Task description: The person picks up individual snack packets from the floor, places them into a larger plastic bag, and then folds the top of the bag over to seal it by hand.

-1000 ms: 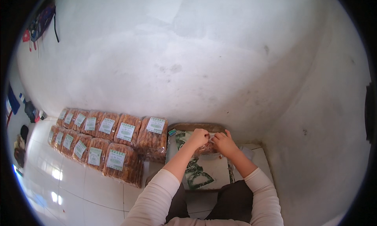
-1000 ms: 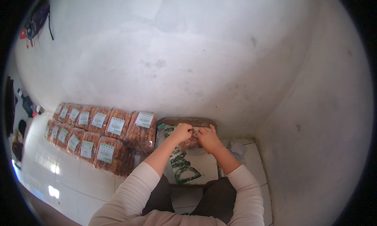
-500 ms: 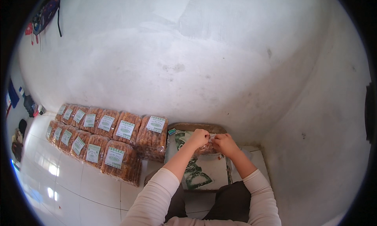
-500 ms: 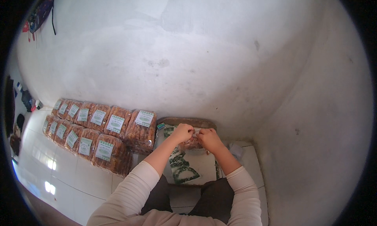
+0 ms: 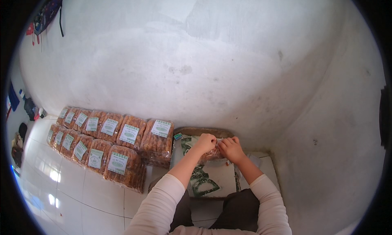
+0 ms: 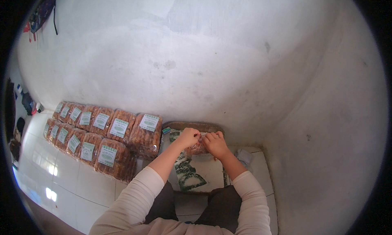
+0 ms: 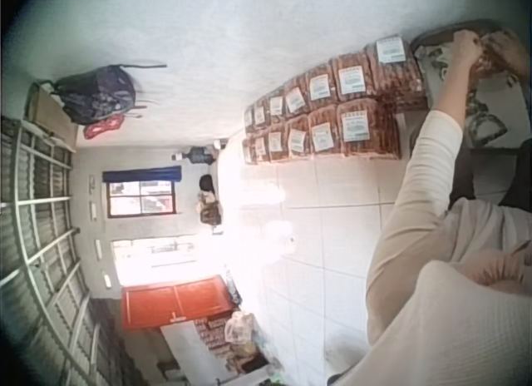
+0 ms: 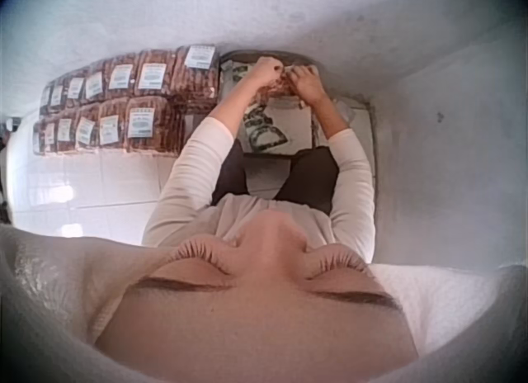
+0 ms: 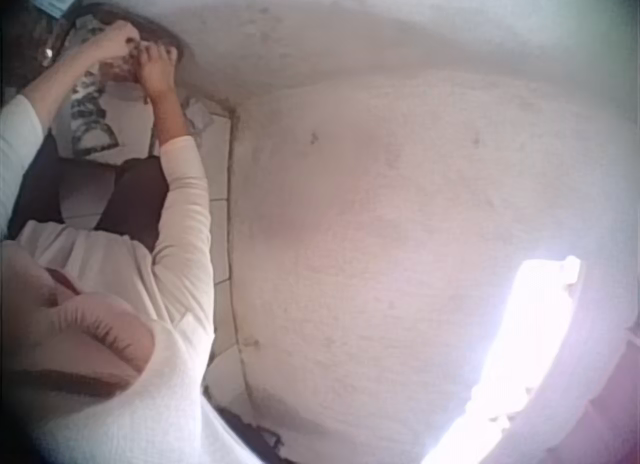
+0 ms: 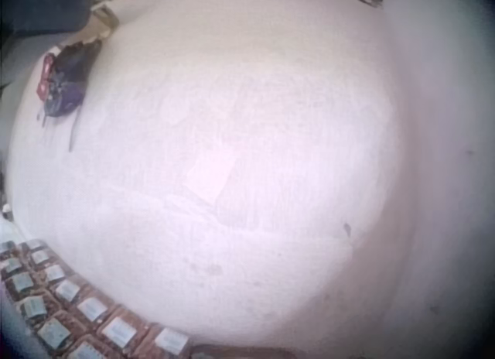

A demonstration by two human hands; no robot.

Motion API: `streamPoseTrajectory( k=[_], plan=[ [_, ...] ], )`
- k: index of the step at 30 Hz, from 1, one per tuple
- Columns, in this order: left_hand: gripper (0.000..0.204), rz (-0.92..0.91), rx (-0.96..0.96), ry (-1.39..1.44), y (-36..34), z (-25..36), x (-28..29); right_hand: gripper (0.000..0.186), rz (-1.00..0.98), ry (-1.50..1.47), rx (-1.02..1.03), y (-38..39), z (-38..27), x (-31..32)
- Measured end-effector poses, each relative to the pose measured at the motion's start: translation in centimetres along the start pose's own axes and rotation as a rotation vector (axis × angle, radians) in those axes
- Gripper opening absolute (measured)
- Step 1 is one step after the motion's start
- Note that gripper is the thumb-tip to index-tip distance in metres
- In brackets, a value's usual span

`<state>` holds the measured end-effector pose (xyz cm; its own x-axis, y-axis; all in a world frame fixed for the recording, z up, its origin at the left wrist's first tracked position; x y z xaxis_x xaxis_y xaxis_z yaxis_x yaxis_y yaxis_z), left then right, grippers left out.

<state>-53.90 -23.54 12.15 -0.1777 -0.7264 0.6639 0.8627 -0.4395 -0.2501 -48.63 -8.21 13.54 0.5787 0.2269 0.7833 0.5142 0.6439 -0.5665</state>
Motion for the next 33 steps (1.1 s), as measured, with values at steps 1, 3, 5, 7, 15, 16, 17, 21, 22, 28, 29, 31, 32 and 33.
streamPoseTrajectory(
  k=[1,3,5,7,15,16,17,21,22,28,29,31,32,33],
  plan=[
    [0.013,0.001,0.002,-0.001,0.1,0.0,0.0,0.020,-0.009,0.015,0.002,0.0,0.0,-0.1],
    [0.014,0.002,0.002,-0.002,0.2,0.4,0.1,0.018,-0.026,0.047,0.005,0.1,0.1,-0.2],
    [0.015,0.003,0.016,-0.010,0.4,1.1,0.3,0.016,-0.033,0.024,-0.043,0.3,0.2,-0.6],
    [0.018,-0.011,0.030,-0.005,0.5,1.8,0.5,0.015,-0.044,-0.031,-0.108,0.5,0.4,-0.8],
    [0.020,0.013,-0.027,-0.040,0.6,0.9,0.2,0.008,-0.074,-0.326,-0.358,-0.3,0.6,-0.8],
    [0.018,0.003,-0.010,-0.123,0.7,1.0,0.1,0.010,-0.112,-0.402,-0.430,-0.5,0.8,-0.8],
    [0.016,-0.010,0.003,-0.202,1.0,2.1,0.5,0.011,-0.151,-0.474,-0.504,-0.5,1.0,-0.4],
    [0.010,0.009,-0.080,-0.446,0.9,2.7,0.7,0.018,-0.110,-0.510,-0.476,-0.1,1.8,-0.6],
    [0.009,0.025,-0.094,-0.437,1.0,2.7,0.7,0.020,-0.120,-0.510,-0.475,0.1,1.9,-0.7],
    [0.006,0.069,-0.144,-0.335,1.3,1.1,0.2,0.026,-0.143,-0.318,-0.223,-1.2,1.7,1.3],
    [0.006,0.069,-0.165,-0.319,1.2,1.2,0.2,0.025,-0.149,-0.313,-0.215,-1.1,2.0,1.1],
    [0.007,0.083,-0.216,-0.314,1.2,1.3,0.0,0.025,-0.226,-0.394,-0.262,-0.8,2.5,0.5],
    [0.007,0.096,-0.243,-0.327,1.3,1.4,0.0,0.025,-0.297,-0.483,-0.316,-0.8,2.7,0.2],
    [0.007,0.109,-0.271,-0.339,1.4,1.5,0.0,0.025,-0.368,-0.572,-0.371,-0.8,2.8,0.0]
  ],
)
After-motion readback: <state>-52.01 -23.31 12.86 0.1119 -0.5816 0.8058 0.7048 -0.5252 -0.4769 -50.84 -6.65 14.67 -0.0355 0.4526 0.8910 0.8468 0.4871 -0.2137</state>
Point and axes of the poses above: each hand's wrist, its own y-axis away from the middle knuckle, its own x-axis out of the back of the hand, z = x × y, the point moved 2 cm from there along -y, towards the middle knuckle
